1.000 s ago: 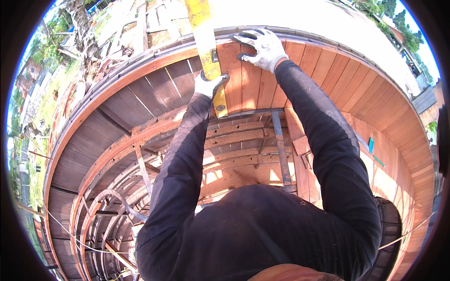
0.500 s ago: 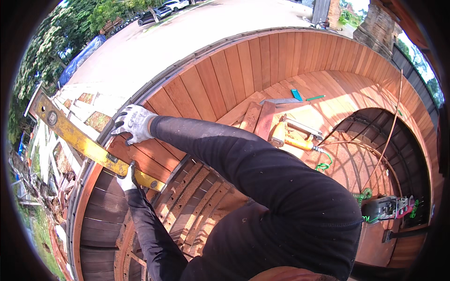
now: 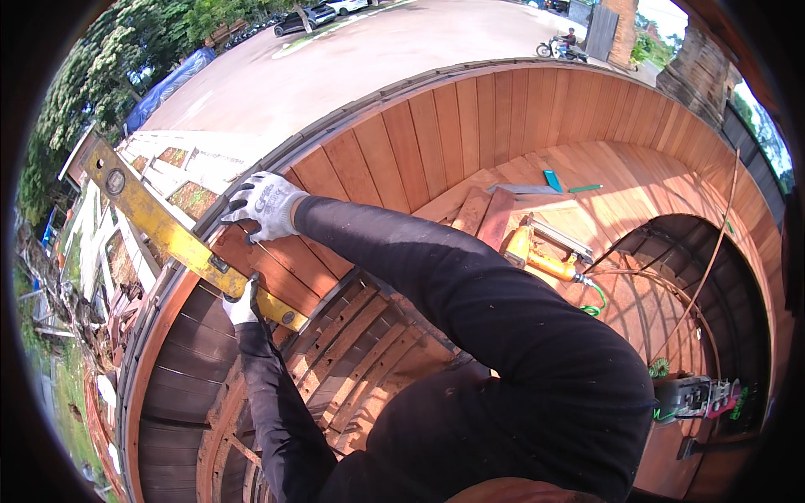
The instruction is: The person installs wooden planks on a curved roof structure. They repeatedly place a plank, check its alignment with a spirit level, and secure it using a nail gun. The process is repeated for multiple planks along the curved edge.
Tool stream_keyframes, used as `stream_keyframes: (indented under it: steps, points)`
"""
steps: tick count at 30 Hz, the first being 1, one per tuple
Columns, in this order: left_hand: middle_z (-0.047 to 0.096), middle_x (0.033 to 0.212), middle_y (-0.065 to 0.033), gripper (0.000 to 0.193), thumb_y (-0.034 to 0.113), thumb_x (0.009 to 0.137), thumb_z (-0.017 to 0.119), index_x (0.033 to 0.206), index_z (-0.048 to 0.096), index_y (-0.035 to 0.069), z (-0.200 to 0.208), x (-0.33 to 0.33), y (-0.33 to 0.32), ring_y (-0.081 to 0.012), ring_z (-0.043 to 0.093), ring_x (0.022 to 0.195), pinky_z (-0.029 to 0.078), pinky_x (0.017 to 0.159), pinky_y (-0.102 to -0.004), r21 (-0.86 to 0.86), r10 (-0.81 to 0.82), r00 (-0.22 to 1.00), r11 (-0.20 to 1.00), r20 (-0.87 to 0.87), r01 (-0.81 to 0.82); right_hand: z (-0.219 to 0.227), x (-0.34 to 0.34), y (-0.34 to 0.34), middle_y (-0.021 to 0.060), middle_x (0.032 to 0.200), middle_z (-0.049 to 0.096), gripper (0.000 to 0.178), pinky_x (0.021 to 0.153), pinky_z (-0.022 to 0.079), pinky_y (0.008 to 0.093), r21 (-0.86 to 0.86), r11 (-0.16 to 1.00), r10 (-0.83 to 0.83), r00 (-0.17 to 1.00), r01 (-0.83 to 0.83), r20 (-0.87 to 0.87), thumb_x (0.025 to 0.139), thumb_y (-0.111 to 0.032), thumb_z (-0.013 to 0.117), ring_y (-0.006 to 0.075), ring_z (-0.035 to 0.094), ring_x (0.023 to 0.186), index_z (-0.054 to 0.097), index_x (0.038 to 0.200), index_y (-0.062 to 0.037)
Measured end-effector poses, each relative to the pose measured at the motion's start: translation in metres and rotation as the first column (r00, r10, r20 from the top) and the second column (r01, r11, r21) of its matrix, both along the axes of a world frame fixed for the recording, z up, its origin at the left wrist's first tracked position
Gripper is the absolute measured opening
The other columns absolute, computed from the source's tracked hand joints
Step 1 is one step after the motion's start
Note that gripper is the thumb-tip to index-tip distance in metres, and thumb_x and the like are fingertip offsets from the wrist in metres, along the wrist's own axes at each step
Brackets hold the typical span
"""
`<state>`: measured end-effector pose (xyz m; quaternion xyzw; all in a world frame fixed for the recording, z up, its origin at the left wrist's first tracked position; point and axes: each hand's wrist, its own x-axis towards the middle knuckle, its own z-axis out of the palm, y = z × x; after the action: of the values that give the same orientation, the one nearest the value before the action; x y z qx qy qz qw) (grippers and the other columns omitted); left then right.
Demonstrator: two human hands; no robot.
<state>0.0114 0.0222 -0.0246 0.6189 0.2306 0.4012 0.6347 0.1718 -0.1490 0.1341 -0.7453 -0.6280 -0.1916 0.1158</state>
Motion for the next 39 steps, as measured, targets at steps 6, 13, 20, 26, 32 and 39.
stream_keyframes:
  steps: [6,13,20,26,32,39]
  points:
    - [0.066,0.093,-0.0039,0.04,0.005,0.071,0.084,0.105,0.062,0.003,0.01,-0.002,-0.006,-0.0142,0.062,0.075,0.052,0.066,-0.0304,-0.008,-0.023,1.0,1.0,-0.013,0.023,0.001,-0.001,-0.001,0.0027,0.142,0.048,0.059,0.115,0.021,0.0415,0.012,1.0,0.009,1.0,-0.009,-0.021,0.084,-0.057,0.06,0.0236,0.038,0.136,0.049,0.138,-0.0347]
    - [0.066,0.089,-0.0041,0.039,0.005,0.07,0.084,0.103,0.062,0.002,0.001,0.0,0.001,-0.0137,0.062,0.071,0.052,0.063,-0.029,0.014,-0.01,1.0,1.0,0.012,0.009,0.0,0.0,-0.001,0.004,0.141,0.048,0.059,0.114,0.024,0.0434,0.029,0.999,0.017,1.0,-0.018,0.019,0.084,-0.058,0.059,0.0243,0.041,0.134,0.049,0.138,-0.0354]
    - [0.066,0.088,-0.0046,0.039,0.004,0.069,0.084,0.102,0.063,0.0,0.005,-0.001,-0.005,-0.014,0.062,0.07,0.052,0.064,-0.0285,-0.012,-0.017,1.0,1.0,0.008,0.018,0.002,-0.001,-0.002,0.0057,0.141,0.048,0.061,0.114,0.024,0.0428,0.003,1.0,0.015,1.0,-0.015,-0.001,0.083,-0.055,0.061,0.0246,0.04,0.134,0.048,0.138,-0.0341]
    - [0.067,0.089,-0.0057,0.039,0.002,0.069,0.083,0.102,0.063,-0.001,0.009,0.0,-0.007,-0.0143,0.063,0.07,0.052,0.064,-0.0286,-0.002,-0.001,1.0,1.0,0.004,0.001,0.002,-0.001,-0.001,0.006,0.143,0.047,0.061,0.114,0.023,0.0427,-0.001,1.0,0.013,1.0,-0.013,0.016,0.083,-0.057,0.06,0.0252,0.039,0.135,0.048,0.139,-0.0334]
    - [0.067,0.093,-0.0063,0.041,0.002,0.07,0.083,0.105,0.062,-0.001,0.009,-0.003,-0.008,-0.0139,0.063,0.073,0.052,0.065,-0.0287,-0.018,-0.026,1.0,0.999,-0.013,0.026,-0.004,0.003,0.002,0.0039,0.142,0.048,0.063,0.115,0.023,0.0437,0.031,0.999,0.015,0.999,-0.016,0.034,0.083,-0.058,0.059,0.0244,0.041,0.133,0.047,0.139,-0.0317]
    - [0.067,0.095,-0.0067,0.044,0.004,0.069,0.084,0.107,0.062,-0.001,-0.002,0.001,-0.001,-0.0139,0.063,0.075,0.053,0.067,-0.0285,-0.031,-0.034,0.999,0.999,-0.015,0.034,0.003,0.001,-0.005,0.0061,0.146,0.044,0.07,0.115,0.022,0.0414,-0.016,1.0,0.017,1.0,-0.017,0.025,0.083,-0.056,0.06,0.0241,0.038,0.136,0.042,0.144,-0.026]
